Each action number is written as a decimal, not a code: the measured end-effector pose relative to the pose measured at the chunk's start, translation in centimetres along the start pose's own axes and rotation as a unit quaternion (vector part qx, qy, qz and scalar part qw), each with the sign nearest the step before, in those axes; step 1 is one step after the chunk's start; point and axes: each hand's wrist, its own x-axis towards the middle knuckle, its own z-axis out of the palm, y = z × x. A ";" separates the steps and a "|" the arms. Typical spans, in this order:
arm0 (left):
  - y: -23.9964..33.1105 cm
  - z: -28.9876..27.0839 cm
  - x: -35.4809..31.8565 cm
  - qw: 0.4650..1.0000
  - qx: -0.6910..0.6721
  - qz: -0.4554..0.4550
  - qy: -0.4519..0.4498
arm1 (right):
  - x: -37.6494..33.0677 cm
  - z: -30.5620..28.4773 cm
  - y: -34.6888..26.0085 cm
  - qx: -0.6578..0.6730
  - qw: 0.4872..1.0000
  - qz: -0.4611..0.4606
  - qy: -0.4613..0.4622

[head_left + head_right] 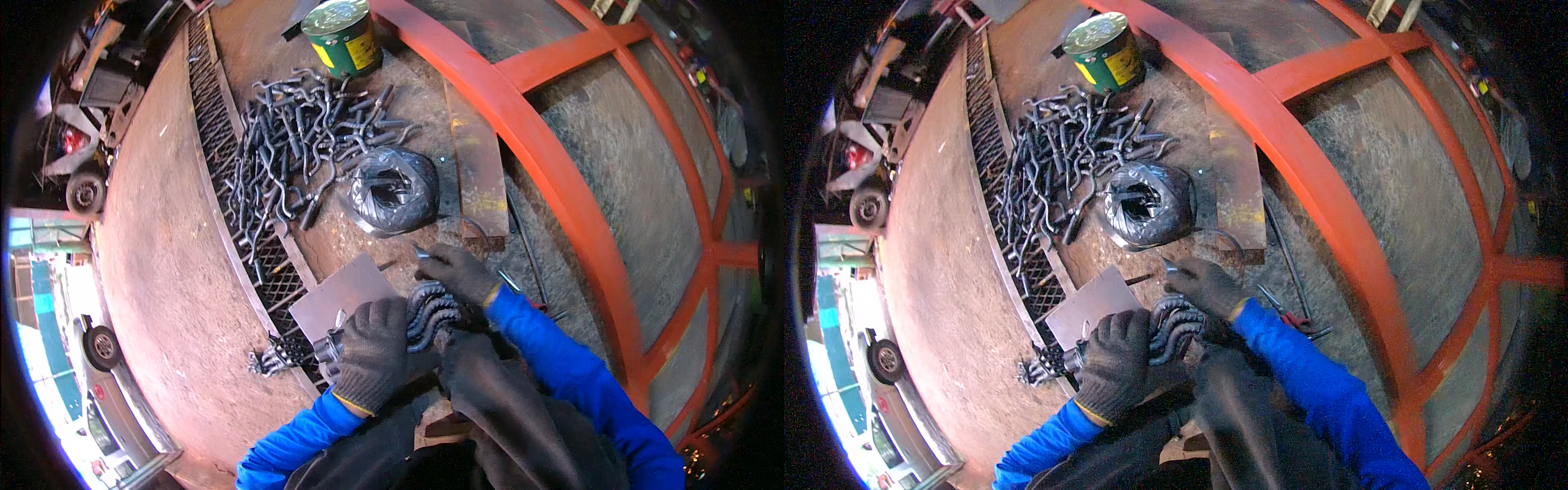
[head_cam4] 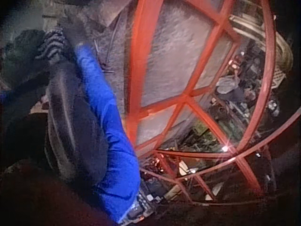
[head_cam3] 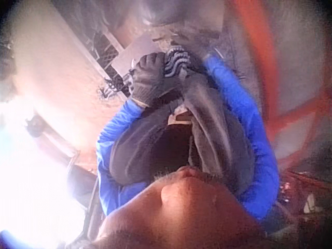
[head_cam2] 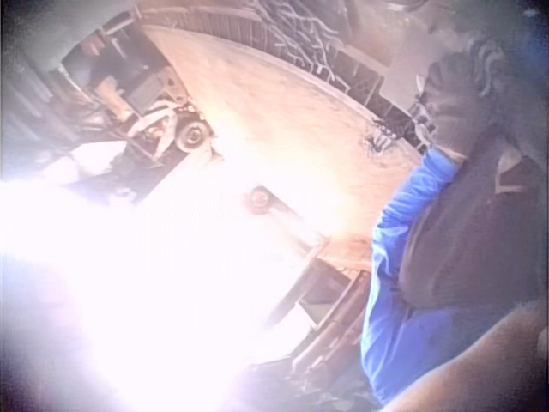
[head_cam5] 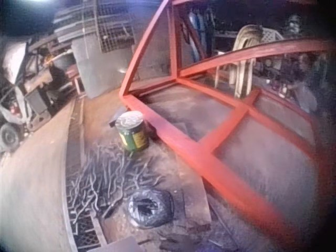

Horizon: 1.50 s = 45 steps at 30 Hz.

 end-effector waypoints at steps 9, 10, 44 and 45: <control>-0.8 -8.0 2.5 0.996 -0.030 0.070 -0.052 | -8.4 -7.3 -8.4 0.100 0.990 0.091 -0.035; -0.8 -8.2 2.7 0.995 -0.061 0.063 -0.056 | -9.5 -7.9 -10.4 0.138 0.983 0.117 -0.036; -2.0 -4.6 -2.8 0.636 -0.702 -0.315 -0.067 | -7.5 -7.9 -10.1 -0.376 0.923 -0.013 0.079; -1.9 -4.4 -2.6 0.637 -0.699 -0.320 -0.053 | -7.4 -7.3 -10.4 -0.356 0.927 -0.071 0.091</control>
